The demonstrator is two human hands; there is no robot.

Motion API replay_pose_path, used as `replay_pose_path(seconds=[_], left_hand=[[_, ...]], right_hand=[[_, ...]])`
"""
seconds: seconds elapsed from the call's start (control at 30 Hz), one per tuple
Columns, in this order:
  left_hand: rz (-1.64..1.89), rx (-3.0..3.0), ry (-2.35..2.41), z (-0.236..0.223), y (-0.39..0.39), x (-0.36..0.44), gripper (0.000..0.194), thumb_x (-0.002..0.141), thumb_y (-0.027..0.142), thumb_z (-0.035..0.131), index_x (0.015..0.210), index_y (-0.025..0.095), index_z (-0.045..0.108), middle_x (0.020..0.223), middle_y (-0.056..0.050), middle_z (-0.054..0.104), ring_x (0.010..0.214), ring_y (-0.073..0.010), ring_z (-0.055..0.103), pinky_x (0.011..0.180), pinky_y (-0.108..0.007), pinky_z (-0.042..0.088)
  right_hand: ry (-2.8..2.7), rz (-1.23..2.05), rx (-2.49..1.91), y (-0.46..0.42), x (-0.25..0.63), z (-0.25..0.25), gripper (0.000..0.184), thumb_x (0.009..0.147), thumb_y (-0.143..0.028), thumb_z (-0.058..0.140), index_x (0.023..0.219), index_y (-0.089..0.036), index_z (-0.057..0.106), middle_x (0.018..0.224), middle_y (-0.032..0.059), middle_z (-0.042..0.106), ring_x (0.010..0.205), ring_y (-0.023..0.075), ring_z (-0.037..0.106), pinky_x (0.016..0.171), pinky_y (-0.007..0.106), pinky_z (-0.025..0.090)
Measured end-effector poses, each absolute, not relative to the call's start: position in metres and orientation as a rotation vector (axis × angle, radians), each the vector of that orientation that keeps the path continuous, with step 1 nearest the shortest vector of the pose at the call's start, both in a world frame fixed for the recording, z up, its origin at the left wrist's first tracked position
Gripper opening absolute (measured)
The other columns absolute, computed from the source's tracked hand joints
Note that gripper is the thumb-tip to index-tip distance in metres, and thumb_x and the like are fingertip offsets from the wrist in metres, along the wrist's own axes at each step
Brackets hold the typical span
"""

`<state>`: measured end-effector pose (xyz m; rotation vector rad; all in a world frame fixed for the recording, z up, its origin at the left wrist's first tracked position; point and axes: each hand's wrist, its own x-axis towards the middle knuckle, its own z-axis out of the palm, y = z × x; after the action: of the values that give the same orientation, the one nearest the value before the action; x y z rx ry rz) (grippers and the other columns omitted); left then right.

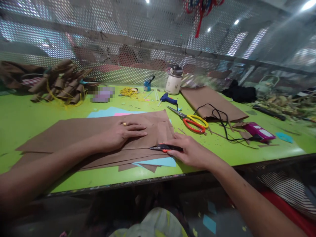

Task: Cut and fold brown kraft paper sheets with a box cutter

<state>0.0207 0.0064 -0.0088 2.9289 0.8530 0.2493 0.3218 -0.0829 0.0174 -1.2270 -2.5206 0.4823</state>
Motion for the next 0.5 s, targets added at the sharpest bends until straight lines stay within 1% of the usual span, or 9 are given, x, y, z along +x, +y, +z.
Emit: replay_pose_path(seconds=[0.13, 0.33, 0.5], left_hand=[[0.261, 2.912, 0.844, -0.009, 0.006, 0.020, 0.048, 0.098, 0.017, 0.032, 0.138, 0.039, 0.048, 0.149, 0.002, 0.044, 0.137, -0.0228, 0.038, 0.109, -0.045, 0.021], [0.275, 2.862, 0.846, -0.007, 0.006, 0.021, 0.047, 0.099, 0.017, 0.032, 0.136, 0.038, 0.051, 0.148, 0.002, 0.046, 0.135, -0.0241, 0.040, 0.109, -0.047, 0.024], [0.335, 2.776, 0.841, -0.007, 0.011, 0.022, 0.042, 0.099, 0.020, 0.034, 0.130, 0.035, 0.058, 0.142, 0.002, 0.053, 0.132, -0.0194, 0.045, 0.108, -0.041, 0.031]], right_hand=[[-2.512, 0.501, -1.226, -0.088, 0.326, 0.017, 0.035, 0.096, -0.034, 0.050, 0.125, -0.022, 0.064, 0.098, 0.0101, 0.062, 0.091, 0.0206, 0.059, 0.079, 0.032, 0.049], [-2.518, 0.509, -1.247, -0.091, 0.327, 0.021, 0.035, 0.096, -0.036, 0.050, 0.125, -0.023, 0.064, 0.094, 0.0082, 0.063, 0.086, 0.0188, 0.059, 0.077, 0.030, 0.048], [-2.558, 0.502, -1.194, -0.079, 0.305, 0.026, 0.033, 0.094, -0.033, 0.053, 0.121, -0.021, 0.066, 0.098, 0.0097, 0.063, 0.091, 0.0207, 0.059, 0.079, 0.032, 0.048]])
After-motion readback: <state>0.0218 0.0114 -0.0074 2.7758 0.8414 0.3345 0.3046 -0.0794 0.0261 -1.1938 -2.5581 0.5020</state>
